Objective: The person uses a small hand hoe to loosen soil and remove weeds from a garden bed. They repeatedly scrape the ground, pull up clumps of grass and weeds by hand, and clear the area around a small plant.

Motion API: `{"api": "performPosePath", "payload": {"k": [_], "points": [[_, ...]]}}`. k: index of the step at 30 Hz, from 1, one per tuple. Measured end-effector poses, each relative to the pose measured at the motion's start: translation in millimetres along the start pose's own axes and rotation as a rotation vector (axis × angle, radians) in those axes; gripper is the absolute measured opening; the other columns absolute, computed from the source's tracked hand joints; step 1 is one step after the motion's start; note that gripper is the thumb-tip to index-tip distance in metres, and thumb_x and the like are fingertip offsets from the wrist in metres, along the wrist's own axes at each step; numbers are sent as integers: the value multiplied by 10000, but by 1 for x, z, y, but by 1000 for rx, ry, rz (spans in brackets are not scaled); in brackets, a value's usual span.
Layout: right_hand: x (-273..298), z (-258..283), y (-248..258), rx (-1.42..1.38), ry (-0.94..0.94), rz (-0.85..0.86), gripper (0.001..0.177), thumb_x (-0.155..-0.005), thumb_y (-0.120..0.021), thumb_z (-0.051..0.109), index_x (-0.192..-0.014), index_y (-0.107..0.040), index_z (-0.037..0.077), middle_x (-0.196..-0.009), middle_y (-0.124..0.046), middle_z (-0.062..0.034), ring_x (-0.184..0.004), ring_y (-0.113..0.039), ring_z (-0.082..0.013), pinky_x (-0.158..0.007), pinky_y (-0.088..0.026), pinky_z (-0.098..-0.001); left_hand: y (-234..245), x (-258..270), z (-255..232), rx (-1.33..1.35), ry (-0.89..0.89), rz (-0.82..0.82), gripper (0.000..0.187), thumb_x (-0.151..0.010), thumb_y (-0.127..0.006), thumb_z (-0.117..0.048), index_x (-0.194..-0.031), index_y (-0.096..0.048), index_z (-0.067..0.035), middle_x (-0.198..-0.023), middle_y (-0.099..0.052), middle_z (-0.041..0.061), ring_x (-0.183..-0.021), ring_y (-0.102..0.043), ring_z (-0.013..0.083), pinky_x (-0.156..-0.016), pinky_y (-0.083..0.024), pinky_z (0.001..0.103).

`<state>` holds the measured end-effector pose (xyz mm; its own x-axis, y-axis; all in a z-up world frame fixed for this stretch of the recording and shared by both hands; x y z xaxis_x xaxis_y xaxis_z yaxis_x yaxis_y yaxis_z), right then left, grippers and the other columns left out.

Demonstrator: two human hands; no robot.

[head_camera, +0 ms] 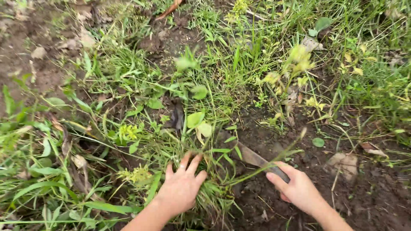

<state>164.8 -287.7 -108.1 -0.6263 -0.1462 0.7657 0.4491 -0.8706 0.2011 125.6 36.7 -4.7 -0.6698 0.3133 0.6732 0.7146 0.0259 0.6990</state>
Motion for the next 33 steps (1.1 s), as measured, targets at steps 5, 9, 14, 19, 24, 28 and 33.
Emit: {"api": "performPosePath", "payload": {"k": [5,9,14,19,24,28,33], "points": [[62,-21,92,10,-259,-100,401,-941,-726,214,-1319,-628,124,-576,-438,-64,-419,-366,-177,-396,-277,-349,17,-23,23,76,144,5,979,-776,-792,-125,-1579,-235,-80,-1662,-170,148,-1513,-196,418,-1052,-315,751],[57,-15,72,-198,-421,-30,372,-949,-632,312,-1271,-619,127,-536,-353,-63,-394,-253,-170,-391,-155,-327,-15,-21,26,105,186,59,658,-820,-698,-68,-1415,-425,-7,-1402,-510,143,-1353,-460,306,-1082,-384,659],[-3,-50,10,-69,-222,174,354,-954,-673,258,-1240,-604,61,-577,-433,-22,-440,-369,-132,-401,-290,-309,-40,-18,22,295,202,-13,258,-803,-643,-77,-1059,-649,-52,-998,-705,117,-1040,-656,289,-936,-451,601],[51,-23,86,199,-250,30,386,-944,-749,230,-1310,-646,161,-549,-457,-46,-419,-407,-172,-411,-321,-343,-56,-25,22,405,186,-24,217,-750,-548,-5,-931,-658,-56,-778,-730,122,-766,-735,283,-795,-501,486],[64,18,33,-158,-351,220,366,-943,-681,270,-1249,-638,74,-511,-336,3,-382,-264,-133,-369,-207,-304,-105,-41,34,535,209,-116,296,-775,-594,-90,-1060,-643,-28,-817,-700,161,-782,-710,338,-697,-541,504],[18,-26,-12,27,-219,239,356,-960,-693,244,-1273,-630,87,-582,-463,3,-458,-410,-113,-422,-345,-297,-86,-38,41,901,51,-416,372,-800,-533,-22,-1121,-722,-19,-839,-745,179,-759,-718,333,-726,-579,384],[50,-40,71,351,-41,163,412,-922,-764,301,-1301,-667,174,-593,-546,43,-493,-468,-89,-451,-409,-262,-134,15,69,1923,638,-162,287,-942,-498,-120,-1139,-686,-29,-939,-733,160,-771,-675,289,-663,-553,450]]}}
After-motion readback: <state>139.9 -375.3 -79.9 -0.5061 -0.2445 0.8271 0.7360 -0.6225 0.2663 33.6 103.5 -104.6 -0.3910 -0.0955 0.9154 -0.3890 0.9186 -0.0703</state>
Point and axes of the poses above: each hand's wrist, its own x-axis away from the middle knuckle, its own y-axis out of the back of the hand, z = x × y, the point moved 10 cm from there along -x, towards the middle knuckle
